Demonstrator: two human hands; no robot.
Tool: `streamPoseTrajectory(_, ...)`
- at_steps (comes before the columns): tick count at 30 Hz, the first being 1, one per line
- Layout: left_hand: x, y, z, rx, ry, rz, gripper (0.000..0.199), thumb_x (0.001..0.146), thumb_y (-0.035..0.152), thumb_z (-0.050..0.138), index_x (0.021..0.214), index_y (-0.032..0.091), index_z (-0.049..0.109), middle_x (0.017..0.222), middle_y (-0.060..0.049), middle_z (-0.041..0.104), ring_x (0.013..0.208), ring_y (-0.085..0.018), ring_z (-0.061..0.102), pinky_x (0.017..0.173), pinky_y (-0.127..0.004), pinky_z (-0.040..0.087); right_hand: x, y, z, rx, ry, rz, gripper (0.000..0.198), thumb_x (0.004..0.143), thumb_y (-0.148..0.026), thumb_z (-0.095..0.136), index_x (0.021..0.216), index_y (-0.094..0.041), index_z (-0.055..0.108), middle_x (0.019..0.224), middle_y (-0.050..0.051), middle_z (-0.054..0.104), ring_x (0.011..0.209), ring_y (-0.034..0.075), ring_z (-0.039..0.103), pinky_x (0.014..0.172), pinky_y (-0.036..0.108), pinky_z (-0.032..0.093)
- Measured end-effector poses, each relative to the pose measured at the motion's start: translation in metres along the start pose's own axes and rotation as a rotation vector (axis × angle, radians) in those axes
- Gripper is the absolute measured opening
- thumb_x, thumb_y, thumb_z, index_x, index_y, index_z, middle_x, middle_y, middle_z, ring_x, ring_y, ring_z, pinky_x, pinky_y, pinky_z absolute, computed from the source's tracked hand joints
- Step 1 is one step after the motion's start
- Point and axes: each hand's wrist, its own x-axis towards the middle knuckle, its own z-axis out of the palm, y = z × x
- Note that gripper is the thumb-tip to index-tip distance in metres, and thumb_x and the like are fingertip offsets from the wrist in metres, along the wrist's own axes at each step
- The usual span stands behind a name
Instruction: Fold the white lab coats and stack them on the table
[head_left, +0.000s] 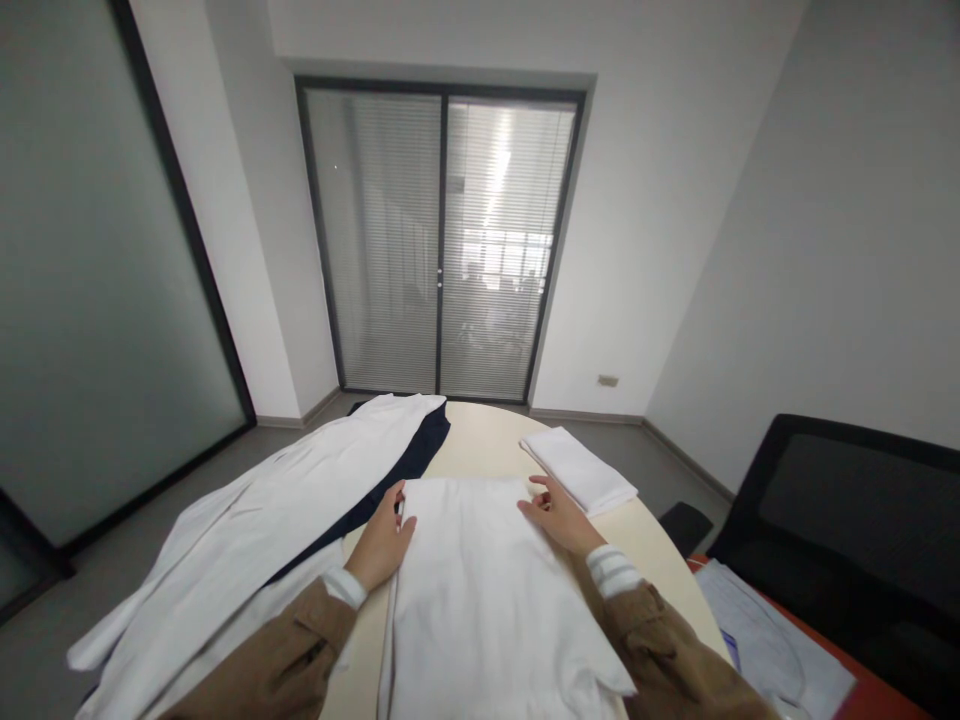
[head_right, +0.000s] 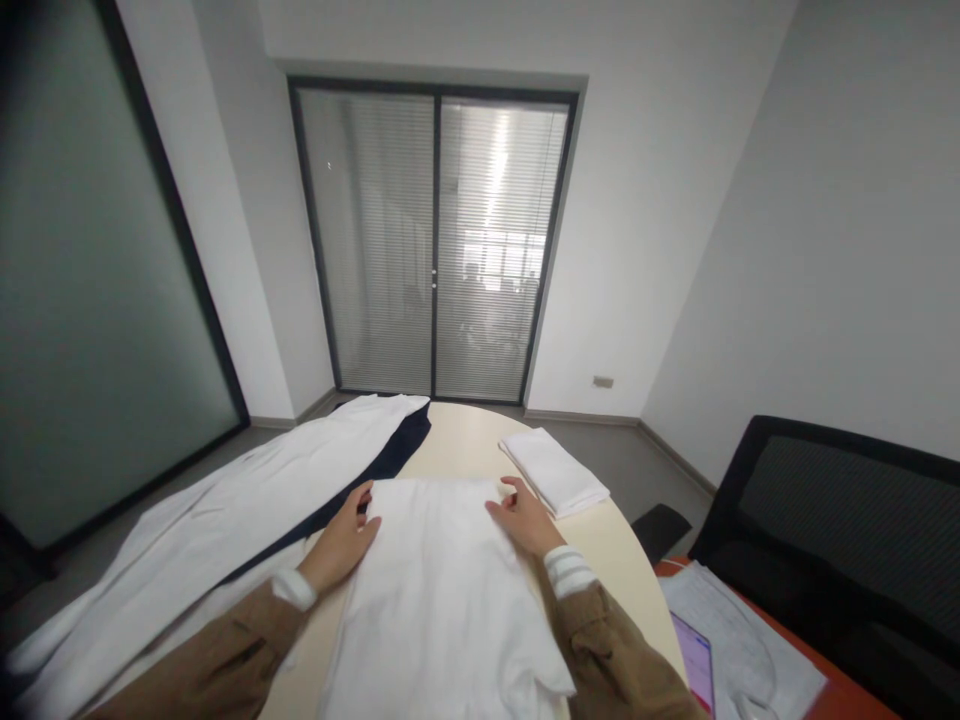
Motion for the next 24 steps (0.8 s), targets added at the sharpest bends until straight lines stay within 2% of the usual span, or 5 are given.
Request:
streamPoseTrajectory(3,0.01,0.008,0.005,-0.134,-0.074,-0.048,0.069,0.077,0.017,0.061,0.143,0.013,0.041,0.142,-0.019,0.05,0.13,-0.026,0.05,0.107,-0.038,0.041,0.001,-0.005,0.0,0.003,-0.029,-0.003,0.054,0.077,-0.045,0.064,0.126,-0.023,0.056,0.074,-0.003,0.059,0.065,0.015,0.054,0.066,0.032,0.048)
streamPoseTrajectory(9,0.028,0.017,0.011,-0.477,-0.154,-0.031,0.078,0.085,0.024,0.06,0.154,0.021,0.024,0.16,-0.013,0.024,0.145,-0.025,0.03,0.113,-0.038,0.035,0.01,-0.011,0.001,0.119,0.134,-0.095,0.048,0.081,-0.049,0.058,0.12,-0.022,0.063,0.124,0.011,0.063,0.108,0.025,0.058,0.094,0.042,0.047)
streamPoseTrajectory(14,0.027,0.003,0.018,-0.477,-0.168,-0.12,0.085,0.082,0.02,0.065,0.155,0.018,0.021,0.155,-0.013,0.035,0.139,-0.025,0.04,0.112,-0.037,0.039,0.004,-0.016,-0.001,0.118,-0.053,-0.06,0.06,0.079,-0.044,0.066,0.134,-0.023,0.055,0.136,0.01,0.058,0.12,0.026,0.057,0.106,0.045,0.041)
streamPoseTrajectory(19,0.026,0.005,0.018,-0.591,-0.169,-0.095,0.082,0.078,0.017,0.066,0.152,0.019,0.03,0.155,-0.011,0.036,0.136,-0.024,0.045,0.11,-0.034,0.042,0.001,-0.014,-0.002,0.077,-0.212,-0.125,0.056,0.077,-0.045,0.069,0.128,-0.023,0.061,0.133,0.008,0.061,0.124,0.027,0.055,0.112,0.047,0.036)
streamPoseTrajectory(24,0.028,0.007,0.016,-0.559,-0.138,-0.104,0.075,0.081,0.021,0.065,0.15,0.018,0.035,0.153,-0.012,0.039,0.136,-0.025,0.045,0.112,-0.038,0.037,0.005,-0.012,0.007,0.012,-0.16,-0.164,0.051,0.081,-0.041,0.064,0.127,-0.02,0.063,0.126,0.008,0.065,0.118,0.028,0.058,0.109,0.047,0.038)
